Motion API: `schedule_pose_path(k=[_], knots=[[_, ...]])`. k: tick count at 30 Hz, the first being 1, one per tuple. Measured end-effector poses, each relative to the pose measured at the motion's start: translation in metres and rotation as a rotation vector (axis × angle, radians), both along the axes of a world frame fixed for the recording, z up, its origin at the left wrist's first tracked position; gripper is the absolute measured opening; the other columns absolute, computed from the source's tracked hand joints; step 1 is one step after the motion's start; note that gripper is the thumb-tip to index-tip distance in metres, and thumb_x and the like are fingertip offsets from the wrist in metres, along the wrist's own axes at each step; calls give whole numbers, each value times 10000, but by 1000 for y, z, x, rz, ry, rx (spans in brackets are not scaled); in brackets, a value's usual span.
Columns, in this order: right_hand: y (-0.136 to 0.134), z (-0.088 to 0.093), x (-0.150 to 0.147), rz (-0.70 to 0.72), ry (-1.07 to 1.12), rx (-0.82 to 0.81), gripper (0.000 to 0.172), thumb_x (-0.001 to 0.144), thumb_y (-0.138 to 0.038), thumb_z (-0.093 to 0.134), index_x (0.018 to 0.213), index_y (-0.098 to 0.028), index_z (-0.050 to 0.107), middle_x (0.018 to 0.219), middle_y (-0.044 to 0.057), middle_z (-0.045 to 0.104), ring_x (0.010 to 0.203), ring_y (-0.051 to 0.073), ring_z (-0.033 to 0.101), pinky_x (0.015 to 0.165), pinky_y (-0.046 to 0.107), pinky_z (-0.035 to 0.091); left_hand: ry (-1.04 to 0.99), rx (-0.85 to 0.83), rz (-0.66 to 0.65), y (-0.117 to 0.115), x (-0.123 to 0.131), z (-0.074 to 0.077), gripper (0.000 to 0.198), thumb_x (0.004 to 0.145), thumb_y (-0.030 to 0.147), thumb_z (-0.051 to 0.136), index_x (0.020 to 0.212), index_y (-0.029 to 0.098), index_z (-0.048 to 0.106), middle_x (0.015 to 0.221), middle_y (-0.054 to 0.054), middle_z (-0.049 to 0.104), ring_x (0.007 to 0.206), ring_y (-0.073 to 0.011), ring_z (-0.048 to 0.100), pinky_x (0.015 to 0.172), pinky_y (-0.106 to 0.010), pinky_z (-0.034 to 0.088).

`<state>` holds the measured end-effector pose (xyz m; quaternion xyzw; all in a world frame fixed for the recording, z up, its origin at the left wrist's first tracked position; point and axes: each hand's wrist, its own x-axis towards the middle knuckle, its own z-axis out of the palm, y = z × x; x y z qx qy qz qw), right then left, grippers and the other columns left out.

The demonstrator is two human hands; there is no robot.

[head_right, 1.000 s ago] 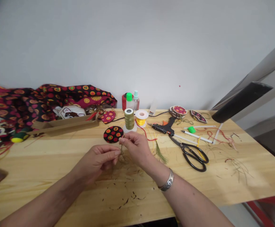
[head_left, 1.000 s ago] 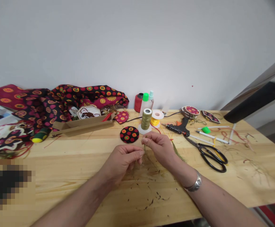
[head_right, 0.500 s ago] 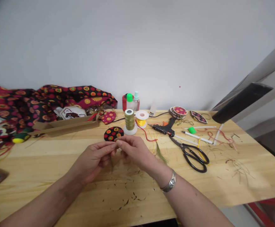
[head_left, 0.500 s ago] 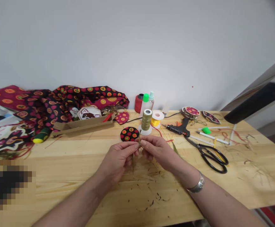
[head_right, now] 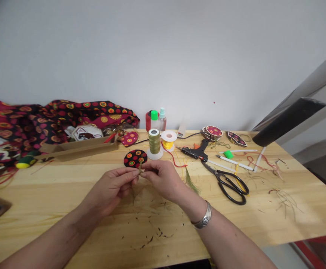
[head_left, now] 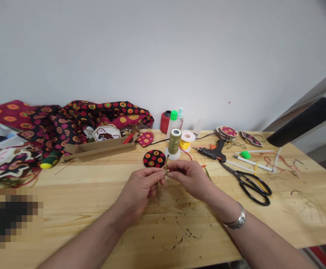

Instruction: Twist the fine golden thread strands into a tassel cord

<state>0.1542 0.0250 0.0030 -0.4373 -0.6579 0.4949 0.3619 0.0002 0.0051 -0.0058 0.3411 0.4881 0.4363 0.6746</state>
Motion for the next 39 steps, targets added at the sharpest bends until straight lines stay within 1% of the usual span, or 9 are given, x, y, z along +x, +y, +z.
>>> schedule_pose_path(k=[4,10,13,15,19,23,28,36,39], knots=[[-2,-1,1,-56,-107,142,103,727,-164,570,749,-178,670,717,2,667,663,116,583,626,218,441,21,16,-1,0,0,1,161,671,278,646,644,121,628,528,44,517,357,-1,286,354,-150,199],[-2,0,2,-51,-135,221,135,760,-157,525,733,-177,656,662,-10,634,629,99,554,596,199,418,51,21,4,0,-1,0,175,665,298,648,657,124,631,532,44,519,357,0,290,353,-151,196],[-2,1,2,-37,-135,180,154,773,-179,507,712,-169,648,640,-8,607,618,99,530,592,209,407,49,21,-6,1,-1,0,179,656,301,653,664,123,638,529,40,522,362,-1,294,358,-150,197],[-1,2,1,-31,-101,93,153,766,-210,518,701,-165,649,631,-5,603,601,101,517,580,218,401,49,19,-7,0,0,0,175,651,299,654,663,126,640,526,40,523,362,-2,294,358,-150,197],[1,2,-1,-68,56,-104,95,673,-233,615,707,-155,658,664,6,627,607,106,524,610,243,413,63,14,-5,-1,1,2,177,643,298,657,642,123,639,510,39,517,359,-2,281,353,-149,188],[2,1,-2,-112,112,-186,86,639,-231,643,654,-147,645,615,-6,606,571,94,498,590,242,396,72,12,-8,-2,2,3,187,636,306,663,641,121,639,509,37,517,359,-1,277,351,-148,185],[1,2,-3,-115,78,-180,96,659,-232,622,640,-138,622,588,-12,582,547,87,474,560,230,380,80,6,-12,-1,3,4,192,630,316,666,647,126,640,515,40,518,360,-5,284,353,-150,188],[0,1,-2,-78,-69,-11,110,721,-198,546,628,-159,590,591,-20,566,566,95,469,556,217,373,76,5,-24,-3,4,3,198,634,321,661,628,126,632,508,43,505,362,-10,279,354,-159,181],[0,0,-1,-79,-84,16,118,729,-198,535,629,-159,584,591,-18,563,565,96,465,551,216,369,73,2,-29,-2,4,4,196,637,317,663,643,123,635,513,41,505,364,-8,275,357,-157,178]])
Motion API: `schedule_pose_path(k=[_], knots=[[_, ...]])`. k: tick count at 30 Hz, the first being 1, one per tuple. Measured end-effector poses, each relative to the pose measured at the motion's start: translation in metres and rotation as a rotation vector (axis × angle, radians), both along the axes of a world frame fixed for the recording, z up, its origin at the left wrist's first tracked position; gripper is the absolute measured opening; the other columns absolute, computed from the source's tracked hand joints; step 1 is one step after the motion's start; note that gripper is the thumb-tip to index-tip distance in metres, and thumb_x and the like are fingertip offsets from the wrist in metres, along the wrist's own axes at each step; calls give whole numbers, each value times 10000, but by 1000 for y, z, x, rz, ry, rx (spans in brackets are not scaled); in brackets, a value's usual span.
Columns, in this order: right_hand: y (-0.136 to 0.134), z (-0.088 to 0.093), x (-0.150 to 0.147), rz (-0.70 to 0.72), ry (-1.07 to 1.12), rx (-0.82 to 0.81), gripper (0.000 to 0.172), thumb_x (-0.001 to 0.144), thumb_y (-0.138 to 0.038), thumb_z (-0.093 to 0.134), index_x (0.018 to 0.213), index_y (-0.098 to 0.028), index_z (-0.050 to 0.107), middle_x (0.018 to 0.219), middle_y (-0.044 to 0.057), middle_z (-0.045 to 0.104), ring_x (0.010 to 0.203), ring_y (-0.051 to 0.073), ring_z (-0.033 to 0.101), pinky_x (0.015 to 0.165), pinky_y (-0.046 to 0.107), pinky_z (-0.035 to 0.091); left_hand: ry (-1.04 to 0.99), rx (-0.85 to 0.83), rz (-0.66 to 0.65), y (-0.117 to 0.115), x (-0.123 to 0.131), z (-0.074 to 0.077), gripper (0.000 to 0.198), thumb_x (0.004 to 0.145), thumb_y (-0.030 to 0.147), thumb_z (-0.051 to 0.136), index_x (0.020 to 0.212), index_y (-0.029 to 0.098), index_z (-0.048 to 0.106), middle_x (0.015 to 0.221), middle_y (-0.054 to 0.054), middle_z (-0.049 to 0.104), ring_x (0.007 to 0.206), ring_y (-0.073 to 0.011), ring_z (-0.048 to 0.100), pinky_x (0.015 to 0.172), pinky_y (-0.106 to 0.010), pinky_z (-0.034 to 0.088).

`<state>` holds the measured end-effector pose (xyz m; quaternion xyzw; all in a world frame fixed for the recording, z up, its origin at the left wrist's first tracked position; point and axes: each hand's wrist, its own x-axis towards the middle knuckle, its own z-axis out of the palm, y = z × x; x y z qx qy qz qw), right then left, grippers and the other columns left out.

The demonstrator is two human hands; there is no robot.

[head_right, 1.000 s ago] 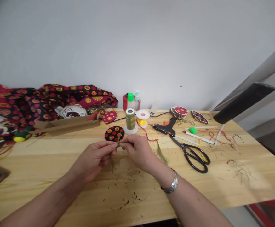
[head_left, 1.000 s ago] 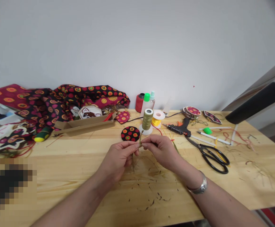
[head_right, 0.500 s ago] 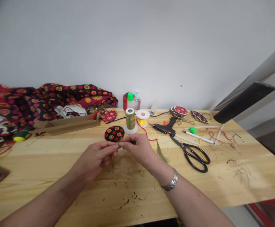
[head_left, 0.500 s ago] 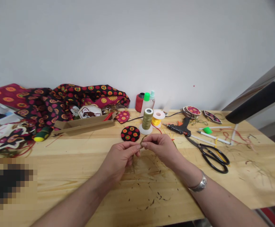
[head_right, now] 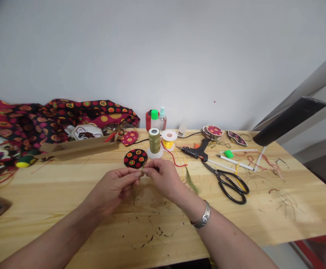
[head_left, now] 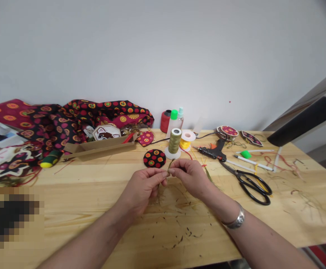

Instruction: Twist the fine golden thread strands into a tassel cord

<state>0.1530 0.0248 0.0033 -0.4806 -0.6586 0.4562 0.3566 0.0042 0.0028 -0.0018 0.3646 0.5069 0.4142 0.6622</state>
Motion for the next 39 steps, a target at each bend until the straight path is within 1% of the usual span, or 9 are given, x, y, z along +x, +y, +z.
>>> schedule_pose_path(k=[6,11,16,23,28,30,33,36,39], knots=[[1,0,0,11,40,-14,116,730,-211,541,636,-157,583,590,-23,547,561,90,447,547,213,354,8,16,12,0,0,0,186,639,308,660,660,124,643,518,36,522,371,-13,285,366,-159,187],[0,3,-1,5,109,-148,165,735,-255,546,621,-144,588,579,-22,539,540,82,447,551,215,365,10,24,38,1,-1,1,189,637,310,655,625,123,631,520,37,524,366,-16,295,369,-165,192],[1,0,-2,0,199,-205,122,677,-263,614,673,-142,596,595,-20,564,550,82,469,552,214,376,19,26,31,0,-1,0,183,642,307,648,659,126,643,519,39,522,362,-15,290,370,-167,187],[2,-1,-2,-23,164,-200,130,667,-255,608,612,-142,575,541,-32,517,491,67,400,476,202,321,37,18,11,0,0,0,200,632,325,654,605,129,624,501,40,510,358,-20,280,365,-172,181],[2,1,-2,9,110,-149,140,698,-234,567,591,-146,546,531,-38,488,495,67,379,480,202,307,36,37,-12,0,-1,-1,175,644,314,646,638,139,651,514,36,542,358,-16,282,364,-169,185],[2,1,-2,11,82,-125,143,706,-234,560,594,-147,543,532,-39,480,502,71,382,487,204,306,75,52,-20,0,-2,1,172,653,313,638,656,143,666,525,25,570,352,-19,285,362,-174,189],[2,0,0,5,32,-84,151,720,-245,555,604,-149,552,538,-37,485,513,78,396,500,208,317,201,102,-18,2,-4,6,174,648,297,643,736,157,699,624,-14,657,398,-56,403,390,-189,270],[2,0,1,-14,-18,-34,130,726,-231,552,622,-154,570,563,-29,522,540,89,432,526,211,344,304,192,2,3,-7,10,232,623,272,667,833,181,704,773,-36,703,622,-145,573,545,-223,405],[2,-1,2,-48,-71,31,98,723,-207,551,640,-162,577,594,-21,552,574,102,465,552,216,367,398,297,29,3,-9,8,246,625,274,664,859,208,704,794,-28,705,714,-182,603,646,-256,436]])
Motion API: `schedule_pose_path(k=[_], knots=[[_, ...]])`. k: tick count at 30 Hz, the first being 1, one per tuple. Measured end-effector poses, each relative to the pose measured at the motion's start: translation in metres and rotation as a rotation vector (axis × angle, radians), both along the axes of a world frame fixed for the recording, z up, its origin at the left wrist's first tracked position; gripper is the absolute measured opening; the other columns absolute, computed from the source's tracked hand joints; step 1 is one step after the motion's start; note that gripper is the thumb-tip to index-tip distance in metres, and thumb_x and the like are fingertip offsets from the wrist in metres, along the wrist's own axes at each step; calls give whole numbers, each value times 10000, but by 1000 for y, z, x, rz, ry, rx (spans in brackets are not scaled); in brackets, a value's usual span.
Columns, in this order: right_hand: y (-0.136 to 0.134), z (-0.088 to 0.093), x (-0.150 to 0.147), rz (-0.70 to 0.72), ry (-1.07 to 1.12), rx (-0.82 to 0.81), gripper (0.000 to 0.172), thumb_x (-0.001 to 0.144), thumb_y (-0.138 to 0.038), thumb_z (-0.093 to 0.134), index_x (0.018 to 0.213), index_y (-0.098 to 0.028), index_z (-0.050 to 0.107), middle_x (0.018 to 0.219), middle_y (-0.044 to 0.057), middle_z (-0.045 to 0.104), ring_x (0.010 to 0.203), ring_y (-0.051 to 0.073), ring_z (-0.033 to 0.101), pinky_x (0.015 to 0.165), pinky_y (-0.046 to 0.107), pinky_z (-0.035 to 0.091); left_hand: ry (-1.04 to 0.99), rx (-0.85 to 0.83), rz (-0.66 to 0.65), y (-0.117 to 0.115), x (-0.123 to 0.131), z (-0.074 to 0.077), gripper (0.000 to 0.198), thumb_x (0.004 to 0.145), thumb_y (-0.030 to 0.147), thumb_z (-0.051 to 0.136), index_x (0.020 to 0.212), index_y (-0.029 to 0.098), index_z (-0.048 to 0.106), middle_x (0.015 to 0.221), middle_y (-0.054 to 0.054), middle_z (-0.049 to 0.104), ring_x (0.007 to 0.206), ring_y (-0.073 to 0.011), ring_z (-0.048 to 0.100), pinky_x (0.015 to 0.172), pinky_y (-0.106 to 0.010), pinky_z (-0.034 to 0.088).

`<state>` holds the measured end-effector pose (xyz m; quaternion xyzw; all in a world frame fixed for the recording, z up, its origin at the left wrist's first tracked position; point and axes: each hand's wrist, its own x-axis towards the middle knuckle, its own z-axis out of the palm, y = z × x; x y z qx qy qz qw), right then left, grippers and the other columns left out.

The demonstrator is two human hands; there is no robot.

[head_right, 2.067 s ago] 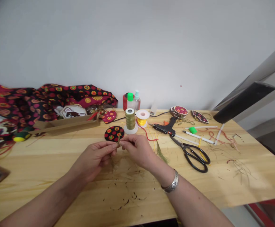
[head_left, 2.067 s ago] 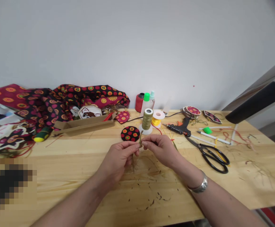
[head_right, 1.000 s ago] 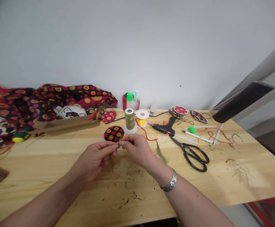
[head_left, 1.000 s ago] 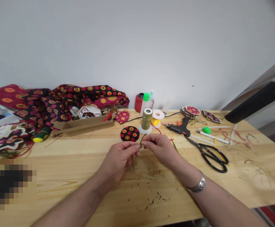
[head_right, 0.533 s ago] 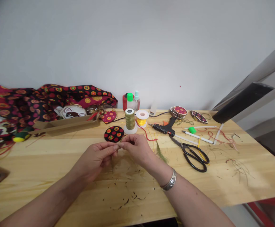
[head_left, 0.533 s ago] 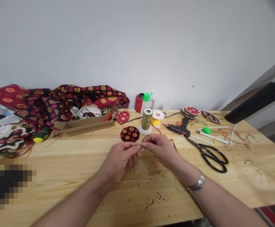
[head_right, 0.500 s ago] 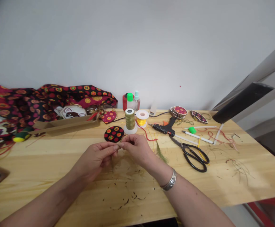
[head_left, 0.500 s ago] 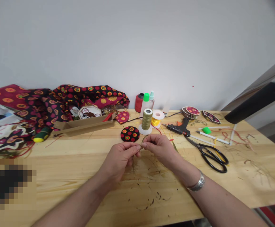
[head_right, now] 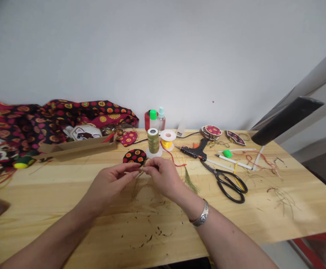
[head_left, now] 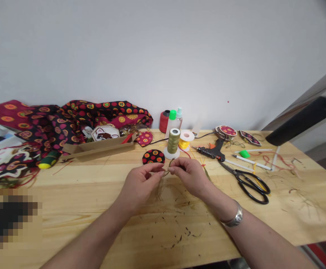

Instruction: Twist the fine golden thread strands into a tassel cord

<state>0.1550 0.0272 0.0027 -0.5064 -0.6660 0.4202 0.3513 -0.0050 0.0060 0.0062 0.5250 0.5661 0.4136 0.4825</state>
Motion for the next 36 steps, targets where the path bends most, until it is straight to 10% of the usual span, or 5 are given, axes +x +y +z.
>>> schedule_pose_path(k=[5,26,36], knots=[[0,-1,2,-40,-99,90,91,731,-166,528,658,-171,583,630,-1,600,598,119,508,580,233,387,165,280,30,1,-2,-5,89,636,249,645,681,253,722,781,-17,698,803,-205,591,759,-276,414],[0,7,-3,-39,554,-443,177,673,-273,595,633,-138,488,571,6,615,349,5,255,366,173,149,498,435,-257,-16,11,-17,195,784,211,484,777,214,679,598,8,624,553,-114,535,558,-222,366],[-1,4,-3,-31,564,-443,208,652,-286,631,625,-148,477,477,-55,512,349,12,307,365,172,166,555,479,-323,-14,9,-15,212,802,190,450,782,211,660,667,2,642,594,-108,550,577,-214,390]])
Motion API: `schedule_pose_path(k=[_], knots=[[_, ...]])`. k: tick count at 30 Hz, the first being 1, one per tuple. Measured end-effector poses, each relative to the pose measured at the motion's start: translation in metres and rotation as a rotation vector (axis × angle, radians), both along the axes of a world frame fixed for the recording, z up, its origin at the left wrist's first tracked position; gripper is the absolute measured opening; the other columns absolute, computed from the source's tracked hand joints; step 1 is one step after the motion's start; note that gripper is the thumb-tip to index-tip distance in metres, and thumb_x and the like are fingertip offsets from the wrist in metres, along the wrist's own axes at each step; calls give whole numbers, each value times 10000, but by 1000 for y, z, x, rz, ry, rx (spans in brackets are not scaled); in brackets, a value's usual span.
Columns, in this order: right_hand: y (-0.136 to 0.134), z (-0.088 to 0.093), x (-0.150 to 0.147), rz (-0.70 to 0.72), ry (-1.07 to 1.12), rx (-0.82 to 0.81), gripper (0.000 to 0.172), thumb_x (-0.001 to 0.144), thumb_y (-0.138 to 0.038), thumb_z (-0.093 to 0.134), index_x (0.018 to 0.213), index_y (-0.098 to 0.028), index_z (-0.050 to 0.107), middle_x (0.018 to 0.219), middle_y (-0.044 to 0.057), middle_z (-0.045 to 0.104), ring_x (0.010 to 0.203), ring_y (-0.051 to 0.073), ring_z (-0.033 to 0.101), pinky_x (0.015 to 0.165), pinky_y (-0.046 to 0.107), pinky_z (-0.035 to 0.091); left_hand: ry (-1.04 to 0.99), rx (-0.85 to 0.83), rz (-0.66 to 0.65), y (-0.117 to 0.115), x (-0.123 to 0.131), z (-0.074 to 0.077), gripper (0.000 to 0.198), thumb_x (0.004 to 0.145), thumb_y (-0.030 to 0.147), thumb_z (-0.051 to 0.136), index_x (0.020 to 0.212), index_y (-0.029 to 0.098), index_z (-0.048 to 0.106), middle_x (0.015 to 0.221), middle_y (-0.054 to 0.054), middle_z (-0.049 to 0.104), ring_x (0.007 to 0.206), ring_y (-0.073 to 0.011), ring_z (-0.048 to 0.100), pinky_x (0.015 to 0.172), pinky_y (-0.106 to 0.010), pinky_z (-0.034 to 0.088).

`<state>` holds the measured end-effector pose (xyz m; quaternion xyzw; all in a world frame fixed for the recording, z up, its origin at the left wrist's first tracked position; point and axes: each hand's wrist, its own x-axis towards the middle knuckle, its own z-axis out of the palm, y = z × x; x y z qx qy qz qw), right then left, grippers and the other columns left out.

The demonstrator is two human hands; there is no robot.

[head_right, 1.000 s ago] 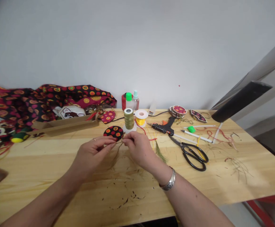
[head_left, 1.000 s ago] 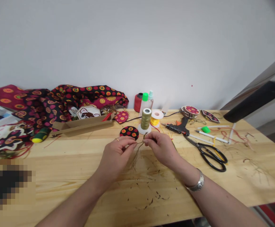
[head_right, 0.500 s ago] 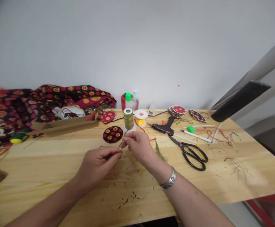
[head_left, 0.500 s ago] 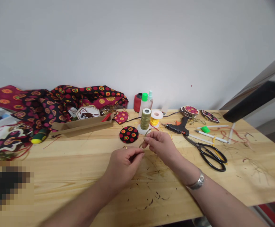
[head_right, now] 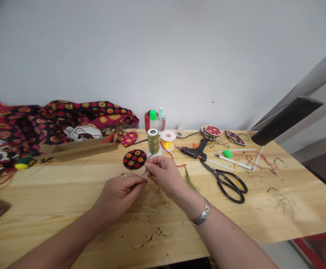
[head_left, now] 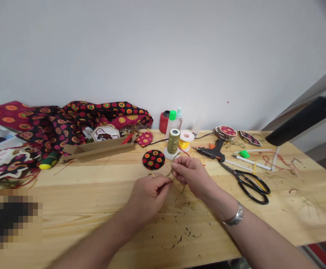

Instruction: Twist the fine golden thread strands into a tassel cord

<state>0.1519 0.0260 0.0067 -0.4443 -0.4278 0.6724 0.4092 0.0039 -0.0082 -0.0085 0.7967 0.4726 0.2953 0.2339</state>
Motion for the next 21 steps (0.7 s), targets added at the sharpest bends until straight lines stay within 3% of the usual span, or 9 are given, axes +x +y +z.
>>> schedule_pose_path(k=[4,8,12,16,21], knots=[[0,2,0,3,-36,39,196,661,-281,622,626,-148,482,481,-59,494,365,20,332,377,176,205,-63,23,121,4,-3,3,166,782,206,480,787,201,646,687,-7,624,634,-128,557,614,-236,417],[0,2,-1,12,-44,58,188,670,-274,613,635,-151,475,486,-57,493,370,24,327,383,183,205,-234,137,364,11,-7,5,103,754,220,524,754,172,615,916,-56,560,883,-176,539,811,-297,414],[1,0,-1,24,-53,63,189,675,-274,608,633,-154,469,486,-57,494,375,26,320,387,185,203,-477,108,459,16,-8,4,126,780,217,497,849,182,596,1079,-64,485,1024,-180,488,907,-322,380],[1,-1,0,38,-77,95,186,675,-274,605,620,-153,475,495,-48,499,393,31,328,390,185,209,-699,-45,420,18,-6,4,131,771,241,521,852,176,600,1090,-62,528,1046,-187,494,928,-328,365],[1,-2,-2,37,-100,89,181,675,-278,600,620,-158,477,495,-46,497,403,43,343,396,191,226,-925,-515,200,17,-2,2,308,755,324,556,1008,148,571,1026,-89,620,979,-205,558,895,-366,393]])
